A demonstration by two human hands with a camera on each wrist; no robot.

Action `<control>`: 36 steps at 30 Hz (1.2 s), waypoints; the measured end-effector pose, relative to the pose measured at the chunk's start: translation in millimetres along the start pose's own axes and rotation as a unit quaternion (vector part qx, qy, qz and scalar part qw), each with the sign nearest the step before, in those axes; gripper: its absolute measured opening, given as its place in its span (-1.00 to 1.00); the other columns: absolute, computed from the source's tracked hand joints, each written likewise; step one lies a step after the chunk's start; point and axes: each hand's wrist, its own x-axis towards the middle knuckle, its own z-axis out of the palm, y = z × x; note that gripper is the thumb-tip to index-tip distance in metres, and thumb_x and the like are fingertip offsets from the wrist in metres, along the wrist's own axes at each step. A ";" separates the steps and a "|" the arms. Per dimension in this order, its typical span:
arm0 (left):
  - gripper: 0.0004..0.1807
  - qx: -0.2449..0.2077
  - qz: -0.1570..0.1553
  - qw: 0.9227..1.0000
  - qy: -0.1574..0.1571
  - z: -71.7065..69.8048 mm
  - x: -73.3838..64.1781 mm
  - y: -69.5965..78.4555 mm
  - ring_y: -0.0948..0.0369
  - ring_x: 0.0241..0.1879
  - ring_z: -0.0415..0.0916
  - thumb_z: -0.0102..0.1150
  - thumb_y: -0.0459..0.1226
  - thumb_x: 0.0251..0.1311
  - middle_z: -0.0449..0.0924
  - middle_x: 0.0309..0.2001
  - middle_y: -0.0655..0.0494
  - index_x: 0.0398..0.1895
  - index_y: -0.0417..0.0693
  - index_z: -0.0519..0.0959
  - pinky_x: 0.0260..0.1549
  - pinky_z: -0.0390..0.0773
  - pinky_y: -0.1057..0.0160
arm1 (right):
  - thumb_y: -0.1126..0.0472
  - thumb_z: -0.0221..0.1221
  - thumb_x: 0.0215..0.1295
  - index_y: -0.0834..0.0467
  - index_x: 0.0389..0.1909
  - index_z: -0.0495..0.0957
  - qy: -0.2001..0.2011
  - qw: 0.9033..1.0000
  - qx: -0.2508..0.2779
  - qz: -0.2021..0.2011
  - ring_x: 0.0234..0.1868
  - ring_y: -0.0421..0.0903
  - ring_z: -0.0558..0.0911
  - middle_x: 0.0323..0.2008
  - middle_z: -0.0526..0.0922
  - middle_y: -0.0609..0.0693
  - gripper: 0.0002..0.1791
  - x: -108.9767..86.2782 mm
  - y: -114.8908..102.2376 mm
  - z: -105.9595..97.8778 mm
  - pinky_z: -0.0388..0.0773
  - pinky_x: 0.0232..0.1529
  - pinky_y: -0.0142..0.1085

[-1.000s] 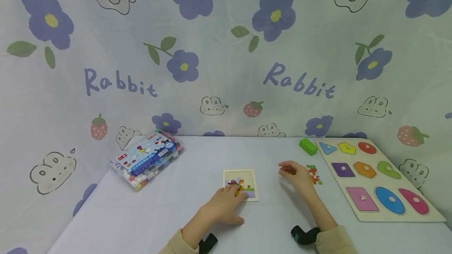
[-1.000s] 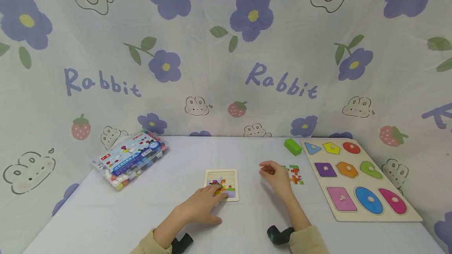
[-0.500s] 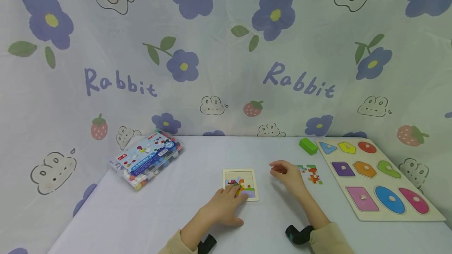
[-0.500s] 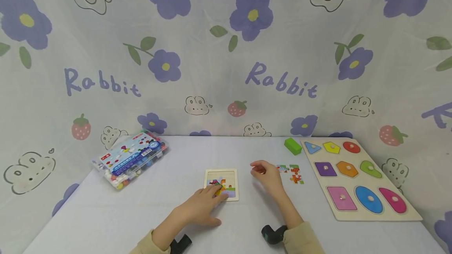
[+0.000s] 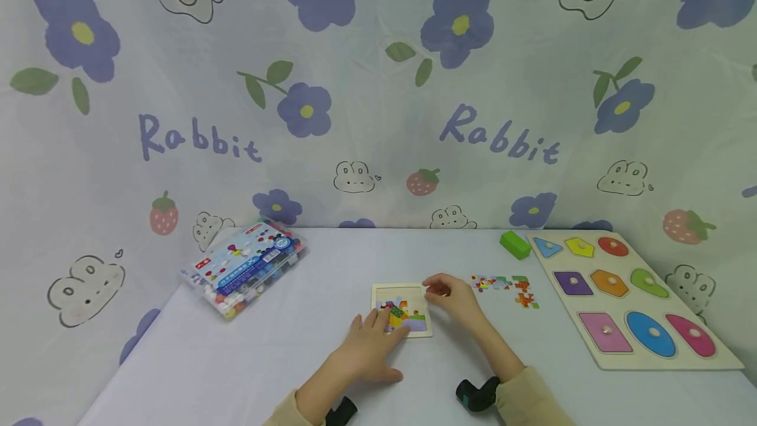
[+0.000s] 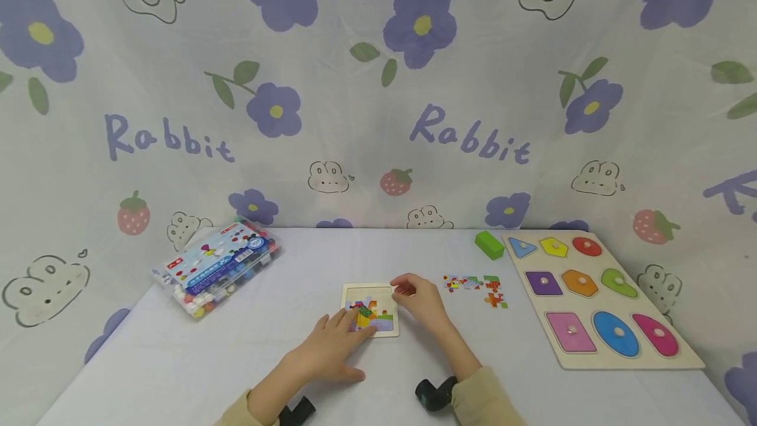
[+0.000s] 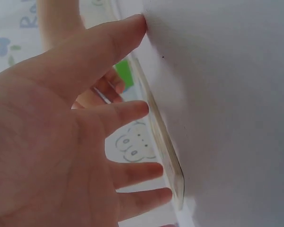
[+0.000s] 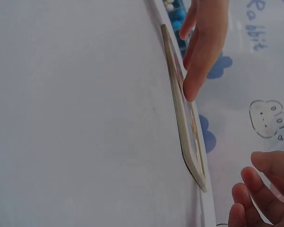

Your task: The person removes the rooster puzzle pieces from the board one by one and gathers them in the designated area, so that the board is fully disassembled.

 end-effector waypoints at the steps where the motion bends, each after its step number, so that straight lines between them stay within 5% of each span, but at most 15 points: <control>1: -0.22 0.005 -0.001 1.000 0.000 0.0 -0.2 -0.2 -0.18 0.28 0.14 0.29 0.18 -0.12 0.20 0.30 -0.19 0.25 0.22 0.36 0.14 0.18 -0.25 | 0.38 0.27 0.06 0.18 -0.27 0.61 -0.007 1.000 -0.002 -0.003 -0.40 -0.20 0.52 -0.45 0.60 -0.08 -0.82 0.5 -0.5 2.6 0.45 -0.37 -0.41; 11: -0.21 0.020 -0.001 1.000 0.001 1.8 -0.1 -1.9 -0.17 0.26 0.18 0.28 0.20 -0.12 0.21 0.29 -0.23 0.26 0.25 0.36 0.14 0.22 -0.20 | 0.36 0.25 0.09 0.18 -0.27 0.60 -0.047 0.999 -0.006 -0.007 -0.37 -0.18 0.53 -0.43 0.60 -0.07 -0.84 4.2 -5.6 22.0 0.48 -0.36 -0.37; 21: -0.22 0.010 0.009 1.000 0.011 2.4 -0.5 -3.2 -0.17 0.26 0.18 0.28 0.20 -0.13 0.17 0.32 -0.20 0.25 0.25 0.37 0.10 0.26 -0.21 | 0.39 0.16 -0.03 0.15 -0.16 0.62 -0.085 0.985 -0.135 -0.059 -0.35 -0.13 0.43 -0.34 0.50 0.01 -0.66 3.9 -7.7 34.5 0.40 -0.39 -0.31; 26: -0.22 0.018 0.019 0.999 0.018 1.6 -0.6 -4.1 -0.15 0.24 0.21 0.28 0.22 -0.14 0.24 0.29 -0.16 0.24 0.26 0.38 0.07 0.28 -0.21 | 0.34 0.20 -0.07 0.14 -0.15 0.63 -0.096 0.980 -0.171 -0.043 -0.37 -0.13 0.35 -0.33 0.45 0.00 -0.64 3.5 -9.1 39.7 0.32 -0.40 -0.33; 32: -0.21 0.029 0.022 0.999 0.023 3.2 -0.2 -5.3 -0.14 0.23 0.23 0.27 0.23 -0.15 0.25 0.28 -0.15 0.24 0.28 0.38 0.06 0.30 -0.21 | 0.30 0.25 -0.01 0.14 -0.19 0.57 -0.094 0.979 -0.171 -0.059 -0.38 -0.13 0.36 -0.37 0.45 -0.01 -0.71 2.9 -13.2 39.2 0.31 -0.42 -0.32; 36: -0.22 0.032 0.021 0.999 0.025 4.1 0.2 -5.7 -0.14 0.23 0.23 0.26 0.24 -0.15 0.25 0.28 -0.15 0.24 0.28 0.38 0.06 0.30 -0.21 | 0.34 0.22 0.05 0.14 -0.20 0.49 -0.098 0.986 -0.118 -0.063 -0.41 -0.16 0.43 -0.39 0.51 -0.02 -0.74 2.9 -15.6 37.8 0.39 -0.44 -0.35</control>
